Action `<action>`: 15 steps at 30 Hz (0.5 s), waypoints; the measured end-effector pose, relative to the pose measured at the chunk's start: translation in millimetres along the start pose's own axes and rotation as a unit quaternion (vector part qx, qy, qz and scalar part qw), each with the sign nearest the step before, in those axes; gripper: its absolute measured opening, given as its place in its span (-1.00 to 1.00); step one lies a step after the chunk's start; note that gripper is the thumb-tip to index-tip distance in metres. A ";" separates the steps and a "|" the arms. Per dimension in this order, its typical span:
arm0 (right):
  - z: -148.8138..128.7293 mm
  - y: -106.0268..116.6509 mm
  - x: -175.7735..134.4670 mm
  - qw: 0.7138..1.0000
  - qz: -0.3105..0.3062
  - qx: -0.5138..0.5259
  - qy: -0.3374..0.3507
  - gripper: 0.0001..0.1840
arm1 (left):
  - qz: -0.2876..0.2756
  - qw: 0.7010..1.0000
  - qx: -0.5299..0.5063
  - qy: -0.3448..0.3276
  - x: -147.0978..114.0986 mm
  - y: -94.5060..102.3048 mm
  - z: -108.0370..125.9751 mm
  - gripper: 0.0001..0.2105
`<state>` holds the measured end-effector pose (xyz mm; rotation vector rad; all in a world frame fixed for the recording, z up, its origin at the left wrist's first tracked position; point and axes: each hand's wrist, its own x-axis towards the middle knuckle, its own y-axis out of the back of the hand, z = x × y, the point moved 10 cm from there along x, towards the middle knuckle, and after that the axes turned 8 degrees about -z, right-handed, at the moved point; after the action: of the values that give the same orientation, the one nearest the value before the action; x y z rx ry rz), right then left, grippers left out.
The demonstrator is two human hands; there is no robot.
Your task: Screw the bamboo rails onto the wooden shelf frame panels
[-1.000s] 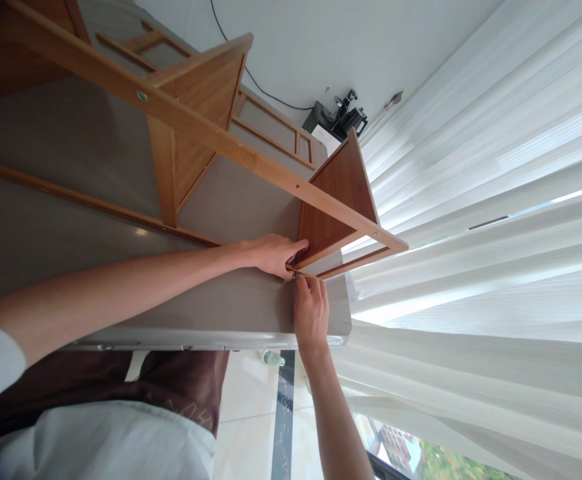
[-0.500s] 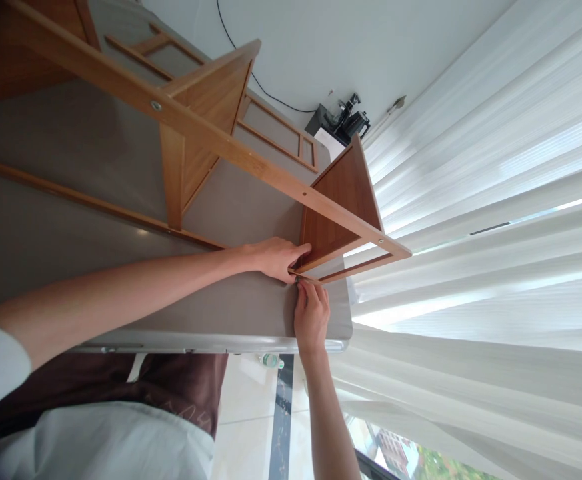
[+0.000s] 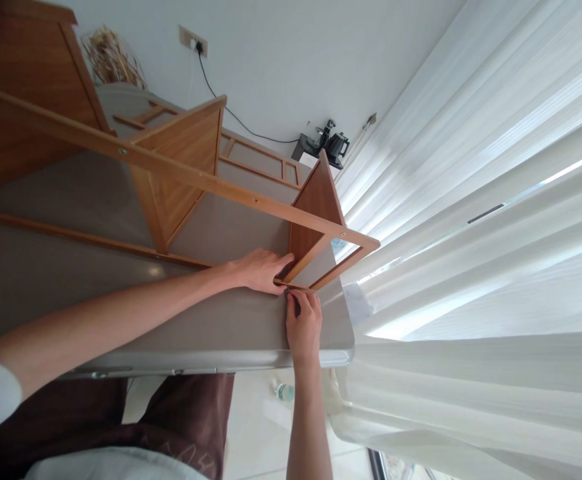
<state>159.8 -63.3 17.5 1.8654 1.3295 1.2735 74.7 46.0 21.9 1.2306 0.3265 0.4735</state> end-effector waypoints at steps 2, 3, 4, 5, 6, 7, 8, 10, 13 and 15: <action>1.0 -1.8 -0.3 1.000 0.004 0.007 -0.001 -0.71 | -0.003 1.000 0.016 0.005 -0.2 -0.5 -0.1 -0.45; 1.5 -2.6 -0.5 1.000 0.006 0.010 -0.001 -0.71 | -0.005 1.000 0.023 0.007 0.0 -1.1 0.0 -0.45; 2.1 -3.1 -0.6 1.000 0.007 0.012 -0.002 -0.70 | -0.007 1.000 0.029 0.009 0.4 -1.8 0.1 -0.44; 2.8 -3.3 -0.9 1.000 0.009 0.014 -0.003 -0.70 | -0.009 0.999 0.035 0.012 0.8 -2.6 0.2 -0.43; 3.7 -3.4 -1.3 1.000 0.011 0.016 -0.005 -0.70 | -0.011 0.999 0.039 0.015 1.3 -3.5 0.1 -0.42; 4.6 -3.3 -1.7 1.000 0.013 0.018 -0.007 -0.70 | -0.013 0.999 0.043 0.018 1.9 -4.4 0.0 -0.41; 5.5 -3.2 -2.4 1.000 0.016 0.019 -0.010 -0.71 | -0.015 0.999 0.045 0.020 2.3 -5.4 -0.2 -0.40; 8.1 -2.0 -4.5 0.999 0.028 0.021 -0.021 -0.70 | -0.020 0.998 0.049 0.024 2.9 -7.2 -1.1 -0.39; 15.9 4.4 -9.9 0.996 0.068 0.020 -0.061 -0.66 | -0.027 0.998 0.056 0.025 2.6 -8.4 -2.3 -0.39; 22.2 9.5 -14.2 0.990 0.100 0.020 -0.093 -0.64 | -0.031 0.997 0.061 0.023 2.0 -8.3 -2.2 -0.40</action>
<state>182.7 -77.7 10.2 2.1318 1.0999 1.1422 76.8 46.7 13.4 1.3264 0.4362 0.4343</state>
